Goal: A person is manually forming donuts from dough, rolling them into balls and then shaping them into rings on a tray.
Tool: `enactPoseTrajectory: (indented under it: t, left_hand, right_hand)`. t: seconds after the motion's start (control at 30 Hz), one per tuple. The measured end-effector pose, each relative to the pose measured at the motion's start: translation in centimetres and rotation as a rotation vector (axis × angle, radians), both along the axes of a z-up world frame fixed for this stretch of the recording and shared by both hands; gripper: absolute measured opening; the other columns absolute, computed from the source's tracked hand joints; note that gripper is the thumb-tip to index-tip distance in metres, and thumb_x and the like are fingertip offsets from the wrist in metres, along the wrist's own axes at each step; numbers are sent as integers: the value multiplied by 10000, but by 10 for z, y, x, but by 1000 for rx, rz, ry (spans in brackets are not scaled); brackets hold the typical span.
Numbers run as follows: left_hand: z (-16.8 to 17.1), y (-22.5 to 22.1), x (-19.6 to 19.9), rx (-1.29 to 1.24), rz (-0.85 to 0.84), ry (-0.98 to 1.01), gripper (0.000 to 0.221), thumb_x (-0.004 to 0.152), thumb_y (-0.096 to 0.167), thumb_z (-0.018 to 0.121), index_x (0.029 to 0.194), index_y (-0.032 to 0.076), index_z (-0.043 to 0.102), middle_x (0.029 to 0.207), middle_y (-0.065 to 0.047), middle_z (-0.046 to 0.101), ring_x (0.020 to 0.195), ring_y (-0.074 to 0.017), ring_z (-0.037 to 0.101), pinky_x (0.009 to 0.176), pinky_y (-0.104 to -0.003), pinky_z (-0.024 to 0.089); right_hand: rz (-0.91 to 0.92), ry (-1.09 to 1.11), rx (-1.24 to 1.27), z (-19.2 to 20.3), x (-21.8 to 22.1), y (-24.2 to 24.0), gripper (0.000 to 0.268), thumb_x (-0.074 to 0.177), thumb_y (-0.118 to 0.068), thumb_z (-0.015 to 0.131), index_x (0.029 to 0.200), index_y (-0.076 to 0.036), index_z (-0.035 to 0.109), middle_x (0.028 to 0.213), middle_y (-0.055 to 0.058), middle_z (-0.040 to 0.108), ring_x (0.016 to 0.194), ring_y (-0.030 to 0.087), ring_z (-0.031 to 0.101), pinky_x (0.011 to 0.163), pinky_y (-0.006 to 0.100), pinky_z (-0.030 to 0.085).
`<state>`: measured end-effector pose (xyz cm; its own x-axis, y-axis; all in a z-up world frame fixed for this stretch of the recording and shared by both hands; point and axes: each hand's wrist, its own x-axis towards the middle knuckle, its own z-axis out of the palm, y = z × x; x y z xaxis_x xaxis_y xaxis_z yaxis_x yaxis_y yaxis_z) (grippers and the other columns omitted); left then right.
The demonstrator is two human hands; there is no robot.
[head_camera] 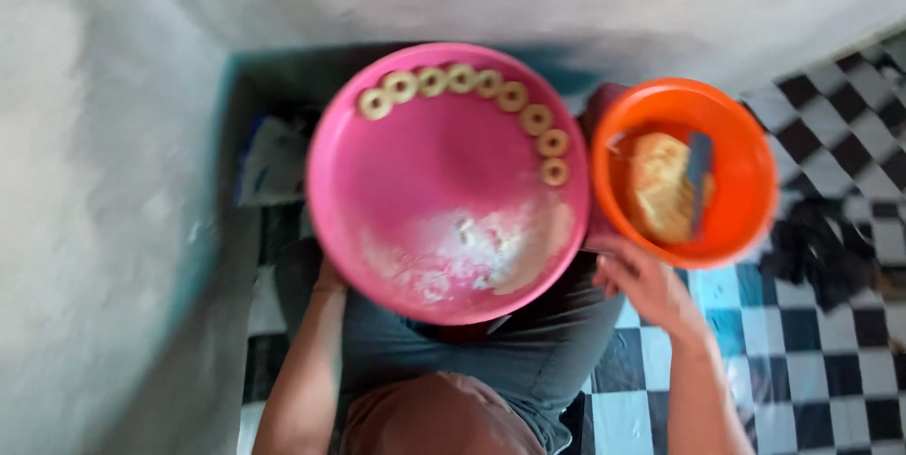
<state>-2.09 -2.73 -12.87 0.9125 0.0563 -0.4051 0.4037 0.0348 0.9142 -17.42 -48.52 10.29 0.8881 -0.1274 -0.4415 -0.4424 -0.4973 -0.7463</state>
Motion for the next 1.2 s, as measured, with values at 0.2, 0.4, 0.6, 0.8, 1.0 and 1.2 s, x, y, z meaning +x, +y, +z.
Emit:
enactPoseTrajectory:
  t: [0.2,0.4,0.6,0.8,1.0,1.2]
  left_hand:
    - [17,46,-27,474,-90,-239,180,936,230,643,1085,147,698,955,-99,693,908,-275,683,807,-381,550]
    - [50,84,-15,931,-90,-526,100,906,204,680,973,177,750,871,-96,710,904,-317,712,824,-400,562]
    - [136,31,8,778,270,-753,546,887,-201,638,1385,21,603,1275,-156,497,884,-276,619,700,-257,527]
    - [325,-219,-22,-193,-212,-895,38,940,38,608,967,64,612,881,-69,587,754,-209,525,677,-309,459]
    - [239,-357,-78,605,-939,-1391,369,684,359,825,932,127,681,972,-91,599,938,-332,620,881,-487,480]
    - [203,-410,-71,761,-864,-1466,300,762,406,781,683,164,623,722,-48,504,702,-308,566,681,-473,485]
  right_hand:
    - [-256,-199,-323,32,26,-41,346,1012,-293,649,1352,-230,675,1084,62,756,977,252,720,937,411,531]
    - [-251,-207,-514,-20,41,-100,562,916,-353,716,1451,-244,586,1241,21,719,1184,271,659,1039,442,509]
    - [-95,-153,-628,7,95,-90,722,921,-408,708,1556,-182,449,1392,186,545,1283,403,564,1050,497,511]
    - [203,94,-877,-17,167,-109,1090,816,-643,732,1636,-93,270,1505,227,471,1415,425,426,1086,563,451]
    - [342,253,-1055,-99,214,-140,847,684,-540,883,1383,-166,585,1300,115,628,1261,366,515,925,514,508]
    - [418,217,-1103,-117,239,-149,377,740,-373,855,1063,-183,818,1071,99,762,1094,356,654,771,524,590]
